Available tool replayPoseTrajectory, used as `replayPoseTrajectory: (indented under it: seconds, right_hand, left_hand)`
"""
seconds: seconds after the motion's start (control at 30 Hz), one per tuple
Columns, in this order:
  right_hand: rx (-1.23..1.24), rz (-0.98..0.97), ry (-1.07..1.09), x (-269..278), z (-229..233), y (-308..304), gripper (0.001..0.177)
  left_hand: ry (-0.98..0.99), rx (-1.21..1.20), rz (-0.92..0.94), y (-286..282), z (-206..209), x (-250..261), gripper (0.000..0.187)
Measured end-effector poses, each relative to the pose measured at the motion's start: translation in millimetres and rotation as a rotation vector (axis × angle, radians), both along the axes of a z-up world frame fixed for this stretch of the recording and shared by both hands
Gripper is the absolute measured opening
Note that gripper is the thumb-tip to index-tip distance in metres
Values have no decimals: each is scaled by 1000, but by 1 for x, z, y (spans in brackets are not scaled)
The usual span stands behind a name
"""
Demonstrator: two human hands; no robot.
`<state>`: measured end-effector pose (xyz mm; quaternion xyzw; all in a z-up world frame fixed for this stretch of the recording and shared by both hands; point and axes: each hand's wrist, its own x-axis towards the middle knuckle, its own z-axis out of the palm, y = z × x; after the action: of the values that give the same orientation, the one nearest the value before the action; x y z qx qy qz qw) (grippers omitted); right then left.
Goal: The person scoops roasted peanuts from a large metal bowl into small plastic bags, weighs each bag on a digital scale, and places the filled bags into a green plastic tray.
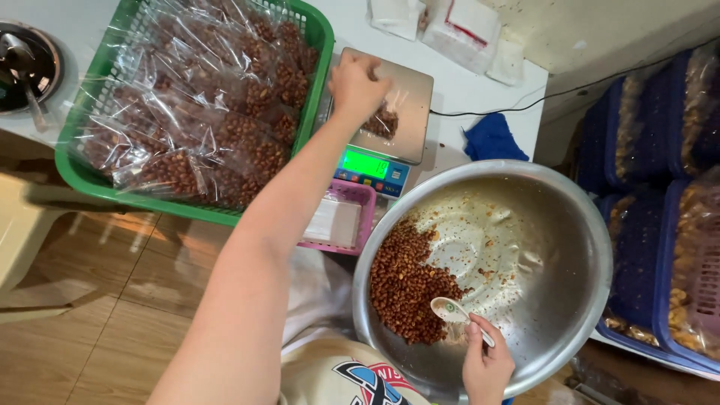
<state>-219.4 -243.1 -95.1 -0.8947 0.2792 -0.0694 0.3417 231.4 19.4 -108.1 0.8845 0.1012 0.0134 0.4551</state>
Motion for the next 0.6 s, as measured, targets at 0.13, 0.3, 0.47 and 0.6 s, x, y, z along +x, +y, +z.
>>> replayPoseTrajectory:
  seconds: [0.13,0.3,0.47,0.6]
  right_hand:
    - [6,-2,-42,-6,-9,-9,26]
    - [-3,48,-132,-2,-31,-20,21]
    - [-25,99,-243,15,-32,-15,18]
    - [42,48,-11,32,-8,-7,28]
  left_hand:
    - [-629,-260,-78,42,34,-31,20]
    - [-917,29,-97,137,84,-108,27]
    - [-740,202,-102,222,103,-189,13]
    - [-498,147,41,259,58,-231,37]
